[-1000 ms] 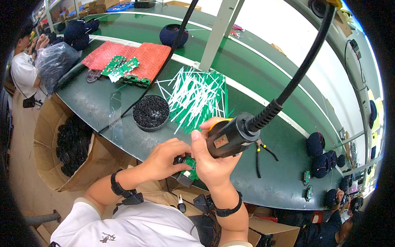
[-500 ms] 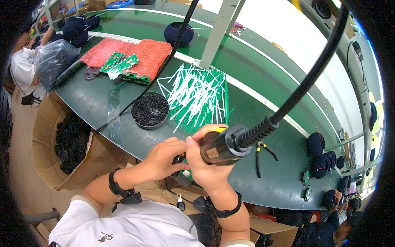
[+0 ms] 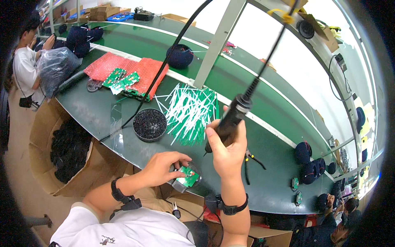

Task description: Assembling electronic components by trimming wires with pliers and securing a circuit board into a plastic housing using an electric screwdriver.

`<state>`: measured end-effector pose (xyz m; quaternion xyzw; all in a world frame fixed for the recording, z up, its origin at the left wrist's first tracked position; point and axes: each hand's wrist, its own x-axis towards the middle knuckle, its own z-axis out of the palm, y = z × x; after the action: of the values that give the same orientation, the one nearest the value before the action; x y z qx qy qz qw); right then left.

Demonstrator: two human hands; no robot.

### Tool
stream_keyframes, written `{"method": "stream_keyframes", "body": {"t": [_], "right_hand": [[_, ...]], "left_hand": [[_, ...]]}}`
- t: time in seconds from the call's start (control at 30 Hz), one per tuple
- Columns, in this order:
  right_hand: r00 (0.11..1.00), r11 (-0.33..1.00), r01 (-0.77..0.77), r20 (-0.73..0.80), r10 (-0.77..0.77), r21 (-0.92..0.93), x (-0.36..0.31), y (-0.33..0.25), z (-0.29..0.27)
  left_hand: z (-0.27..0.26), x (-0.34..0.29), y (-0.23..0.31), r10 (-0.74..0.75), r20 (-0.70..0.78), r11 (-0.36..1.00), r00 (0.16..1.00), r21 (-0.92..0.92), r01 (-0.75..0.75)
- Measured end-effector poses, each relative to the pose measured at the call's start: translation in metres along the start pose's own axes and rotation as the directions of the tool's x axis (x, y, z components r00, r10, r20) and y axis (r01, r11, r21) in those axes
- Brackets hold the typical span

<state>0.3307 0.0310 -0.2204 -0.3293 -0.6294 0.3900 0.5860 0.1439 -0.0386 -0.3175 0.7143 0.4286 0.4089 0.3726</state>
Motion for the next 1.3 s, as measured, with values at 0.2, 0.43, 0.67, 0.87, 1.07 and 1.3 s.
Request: {"method": "stream_keyframes", "body": {"t": [0.2,0.43,0.67,0.87,1.07,1.3], "right_hand": [[0.937,0.572,-0.129,0.09,0.339,-0.81,-0.048,0.009,-0.044],[0.799,0.654,-0.358,0.145,0.584,-0.666,-0.094,0.022,-0.053],[0.856,0.577,-0.155,0.183,0.484,-0.802,-0.101,0.013,-0.044],[0.842,0.66,-0.207,0.213,0.496,-0.722,-0.105,0.018,-0.047],[0.689,0.698,-0.666,0.142,0.711,-0.262,-0.092,0.033,-0.074],[0.779,0.791,-0.611,-0.201,0.594,-0.033,0.014,0.092,-0.191]], "left_hand": [[0.003,-0.003,-0.004,0.017,-0.026,1.0,0.999,-0.017,-0.018],[0.004,-0.004,-0.007,0.036,-0.047,0.998,0.998,-0.041,-0.038],[0.003,-0.006,-0.006,0.043,-0.066,0.998,0.997,-0.034,-0.045],[-0.003,-0.008,-0.007,0.094,-0.063,0.982,0.994,-0.156,-0.103],[-0.004,-0.011,-0.006,0.103,-0.314,0.975,0.944,-0.157,-0.159],[-0.005,-0.011,-0.004,0.088,-0.231,0.988,0.969,-0.107,-0.115]]}}
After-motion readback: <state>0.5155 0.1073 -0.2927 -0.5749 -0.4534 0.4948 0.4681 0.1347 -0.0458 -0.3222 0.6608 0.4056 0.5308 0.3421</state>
